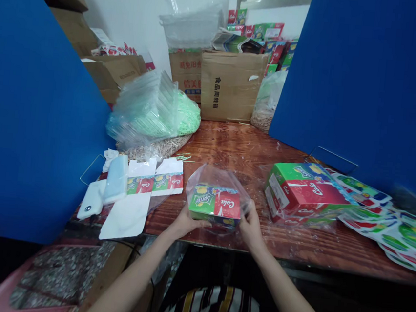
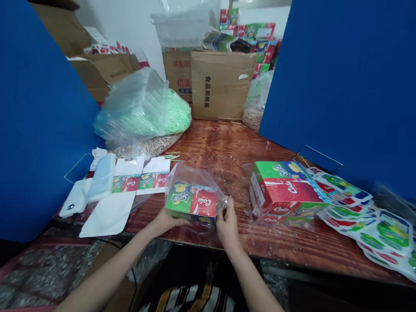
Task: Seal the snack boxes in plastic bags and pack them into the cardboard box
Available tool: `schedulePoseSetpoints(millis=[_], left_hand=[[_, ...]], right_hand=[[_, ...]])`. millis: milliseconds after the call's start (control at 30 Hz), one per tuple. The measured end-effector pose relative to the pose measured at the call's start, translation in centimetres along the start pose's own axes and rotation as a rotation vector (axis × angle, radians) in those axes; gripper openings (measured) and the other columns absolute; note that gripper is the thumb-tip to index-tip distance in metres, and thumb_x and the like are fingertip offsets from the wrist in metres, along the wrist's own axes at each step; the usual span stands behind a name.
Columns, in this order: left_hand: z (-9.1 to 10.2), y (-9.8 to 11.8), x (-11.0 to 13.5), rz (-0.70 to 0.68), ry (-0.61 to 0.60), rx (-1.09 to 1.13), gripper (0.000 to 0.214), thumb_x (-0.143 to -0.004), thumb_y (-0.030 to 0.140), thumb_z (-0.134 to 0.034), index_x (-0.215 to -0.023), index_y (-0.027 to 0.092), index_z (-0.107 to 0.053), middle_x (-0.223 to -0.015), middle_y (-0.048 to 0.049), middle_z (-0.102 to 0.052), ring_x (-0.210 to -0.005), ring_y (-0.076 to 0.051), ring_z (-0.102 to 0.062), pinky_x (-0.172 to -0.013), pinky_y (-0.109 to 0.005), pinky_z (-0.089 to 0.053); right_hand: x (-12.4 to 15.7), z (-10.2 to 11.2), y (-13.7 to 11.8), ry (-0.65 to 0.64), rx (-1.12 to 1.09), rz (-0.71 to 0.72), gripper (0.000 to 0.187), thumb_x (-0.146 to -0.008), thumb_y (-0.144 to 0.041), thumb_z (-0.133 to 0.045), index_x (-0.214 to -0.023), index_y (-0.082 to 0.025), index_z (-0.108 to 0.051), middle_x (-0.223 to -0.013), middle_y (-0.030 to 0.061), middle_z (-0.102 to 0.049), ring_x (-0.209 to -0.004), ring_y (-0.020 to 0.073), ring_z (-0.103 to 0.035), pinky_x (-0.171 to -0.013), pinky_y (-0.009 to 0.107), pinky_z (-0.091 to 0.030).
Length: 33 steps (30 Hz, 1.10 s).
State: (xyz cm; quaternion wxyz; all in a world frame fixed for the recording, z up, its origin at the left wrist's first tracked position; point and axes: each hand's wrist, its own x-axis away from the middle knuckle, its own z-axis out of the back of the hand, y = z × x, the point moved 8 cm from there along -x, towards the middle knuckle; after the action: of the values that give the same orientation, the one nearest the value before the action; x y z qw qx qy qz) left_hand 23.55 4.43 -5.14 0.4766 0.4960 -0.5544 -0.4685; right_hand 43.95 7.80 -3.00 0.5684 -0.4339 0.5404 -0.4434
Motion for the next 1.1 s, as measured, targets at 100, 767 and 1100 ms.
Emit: schedulePoseSetpoints(millis=[100, 767, 1100], left_hand=[[-0.2, 0.1, 0.2, 0.034, -0.019, -0.047, 0.061, -0.051, 0.032, -0.09, -0.099, 0.012, -0.059, -0.098, -0.014, -0.071, -0.091, -0.026, -0.067, -0.091, -0.046, -0.051], [-2.7, 1.9, 5.8, 0.549, 0.167, 0.195, 0.055, -0.074, 0.059, -0.065, -0.108, 0.015, -0.064, -0.093, -0.0092, -0.07, -0.075, -0.02, -0.065, -0.052, -0.024, -0.049], [-1.0, -1.2, 11.5, 0.189, 0.305, 0.206, 0.059, -0.072, 0.028, -0.07, -0.125, 0.016, -0.047, -0.105, -0.0078, -0.065, -0.068, -0.013, -0.062, -0.065, -0.03, -0.055]], right_hand=[[0.2, 0.0, 0.3, -0.009, 0.049, 0.024, 0.031, -0.081, -0.031, -0.057, -0.108, -0.019, -0.047, -0.097, 0.0037, -0.06, -0.086, 0.017, -0.058, -0.082, 0.029, -0.045], [2.6, 1.4, 1.4, -0.201, -0.197, -0.475, 0.037, -0.07, -0.039, -0.064, -0.1, -0.019, -0.061, -0.091, 0.0046, -0.069, -0.081, 0.0214, -0.064, -0.075, 0.032, -0.051], [6.1, 2.6, -1.1, -0.348, -0.072, -0.11, 0.033, -0.091, -0.036, -0.056, -0.122, -0.023, -0.06, -0.124, 0.0079, -0.059, -0.115, 0.0206, -0.056, -0.1, 0.035, -0.044]])
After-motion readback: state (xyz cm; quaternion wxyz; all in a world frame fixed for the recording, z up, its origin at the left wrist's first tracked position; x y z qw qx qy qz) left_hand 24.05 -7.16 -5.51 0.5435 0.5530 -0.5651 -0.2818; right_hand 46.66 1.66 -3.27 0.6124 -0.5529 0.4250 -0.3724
